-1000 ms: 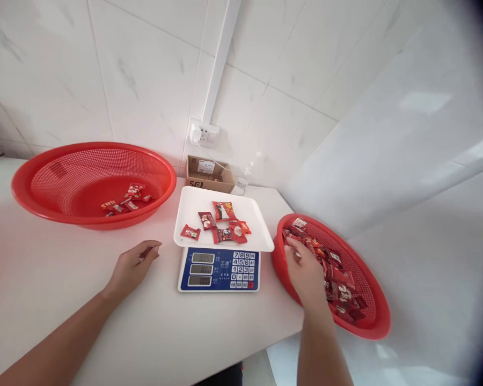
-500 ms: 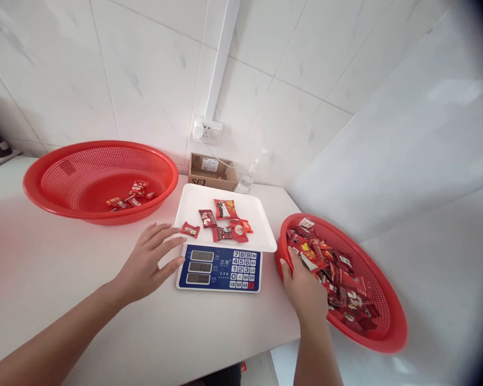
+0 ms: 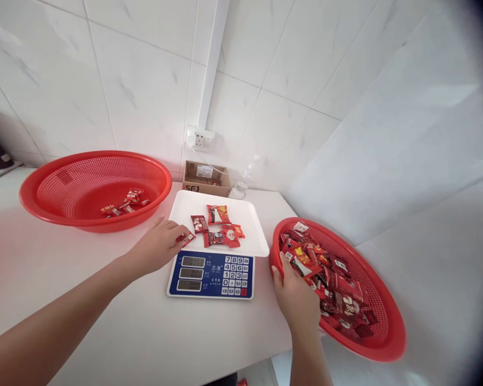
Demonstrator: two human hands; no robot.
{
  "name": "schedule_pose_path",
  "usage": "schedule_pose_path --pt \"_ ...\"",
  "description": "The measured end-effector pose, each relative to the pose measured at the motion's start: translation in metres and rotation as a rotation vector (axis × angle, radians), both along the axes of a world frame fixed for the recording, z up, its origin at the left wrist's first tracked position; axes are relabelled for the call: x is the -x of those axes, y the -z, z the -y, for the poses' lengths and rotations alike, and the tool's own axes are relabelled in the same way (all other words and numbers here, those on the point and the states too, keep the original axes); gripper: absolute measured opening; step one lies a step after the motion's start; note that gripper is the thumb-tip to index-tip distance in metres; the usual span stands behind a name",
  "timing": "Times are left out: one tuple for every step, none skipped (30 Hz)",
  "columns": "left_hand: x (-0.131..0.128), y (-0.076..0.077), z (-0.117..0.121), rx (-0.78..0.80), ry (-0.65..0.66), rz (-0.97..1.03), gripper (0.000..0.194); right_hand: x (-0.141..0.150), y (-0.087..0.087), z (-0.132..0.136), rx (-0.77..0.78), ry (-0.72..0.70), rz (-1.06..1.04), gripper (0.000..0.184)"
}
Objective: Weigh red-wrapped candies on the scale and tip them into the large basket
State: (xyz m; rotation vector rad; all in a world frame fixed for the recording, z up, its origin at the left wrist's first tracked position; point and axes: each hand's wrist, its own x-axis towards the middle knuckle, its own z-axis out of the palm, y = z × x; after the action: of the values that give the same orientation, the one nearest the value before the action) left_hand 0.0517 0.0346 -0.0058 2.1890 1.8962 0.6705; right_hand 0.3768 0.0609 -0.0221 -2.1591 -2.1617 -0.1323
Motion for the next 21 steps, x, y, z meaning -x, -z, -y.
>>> schedule_pose_path --pt "0.0 -0.002 -0.002 0.017 -0.011 0.005 0.023 0.0 0.0 0.0 0.0 -0.001 0.003 0.053" --pt "0.0 -0.004 -0.004 0.033 -0.022 0.011 0.021 -0.001 0.0 0.0 0.002 -0.002 0.004 0.052" --pt "0.0 -0.007 -0.005 0.047 -0.03 0.019 0.019 -0.001 0.0 0.0 0.005 -0.001 0.006 0.052" --pt "-0.001 -0.009 -0.005 0.059 -0.037 0.028 0.016 -0.001 -0.001 0.001 0.009 -0.001 0.007 0.052" --pt "-0.001 -0.012 -0.005 0.069 -0.04 0.039 0.014 -0.001 -0.002 0.001 0.014 -0.003 0.008 0.052" --pt "-0.002 -0.015 -0.004 0.076 -0.039 0.052 0.014 0.0 -0.003 0.001 0.019 -0.003 0.01 0.052" --pt "-0.004 -0.017 -0.004 0.078 -0.037 0.065 0.014 0.0 -0.004 0.002 0.026 -0.004 0.01 0.052" --pt "-0.006 -0.02 -0.004 0.074 -0.031 0.079 0.014 0.001 -0.005 0.002 0.031 -0.005 0.008 0.052" --pt "-0.009 -0.023 -0.005 0.063 -0.021 0.092 0.015 0.001 -0.007 0.002 0.036 -0.007 0.005 0.051" --pt "-0.012 -0.026 -0.006 0.045 -0.007 0.103 0.016 0.002 -0.008 0.003 0.042 -0.009 0.001 0.052" --pt "-0.016 -0.029 -0.009 0.024 0.013 0.112 0.017 0.003 -0.008 0.003 0.046 -0.009 -0.003 0.052" --pt "-0.02 -0.032 -0.013 -0.001 0.037 0.117 0.019 0.003 -0.009 0.002 0.049 -0.008 -0.004 0.052" --pt "-0.025 -0.034 -0.017 -0.026 0.061 0.119 0.021 0.003 -0.009 0.002 0.05 -0.005 -0.004 0.052" --pt "-0.03 -0.036 -0.022 -0.049 0.085 0.118 0.024 0.004 -0.009 0.002 0.049 -0.003 -0.003 0.051" --pt "-0.035 -0.037 -0.027 -0.071 0.107 0.114 0.026 0.003 -0.008 0.002 0.048 -0.002 -0.002 0.051" --pt "-0.039 -0.038 -0.032 -0.09 0.125 0.109 0.028 0.003 -0.008 0.002 0.045 -0.004 -0.002 0.051" --pt "-0.043 -0.038 -0.035 -0.108 0.14 0.104 0.029 0.003 -0.008 0.002 0.041 -0.007 -0.002 0.051" --pt "-0.045 -0.037 -0.036 -0.124 0.152 0.099 0.029 0.003 -0.007 0.002 0.038 -0.014 -0.003 0.051" --pt "-0.046 -0.035 -0.036 -0.137 0.162 0.094 0.03 0.002 -0.007 0.002 0.036 -0.021 -0.004 0.052" --pt "-0.047 -0.032 -0.033 -0.149 0.17 0.09 0.03 0.002 -0.007 0.003 0.037 -0.025 -0.004 0.052" --pt "-0.045 -0.029 -0.028 -0.16 0.175 0.088 0.03 0.002 -0.007 0.003 0.038 -0.027 -0.003 0.052"
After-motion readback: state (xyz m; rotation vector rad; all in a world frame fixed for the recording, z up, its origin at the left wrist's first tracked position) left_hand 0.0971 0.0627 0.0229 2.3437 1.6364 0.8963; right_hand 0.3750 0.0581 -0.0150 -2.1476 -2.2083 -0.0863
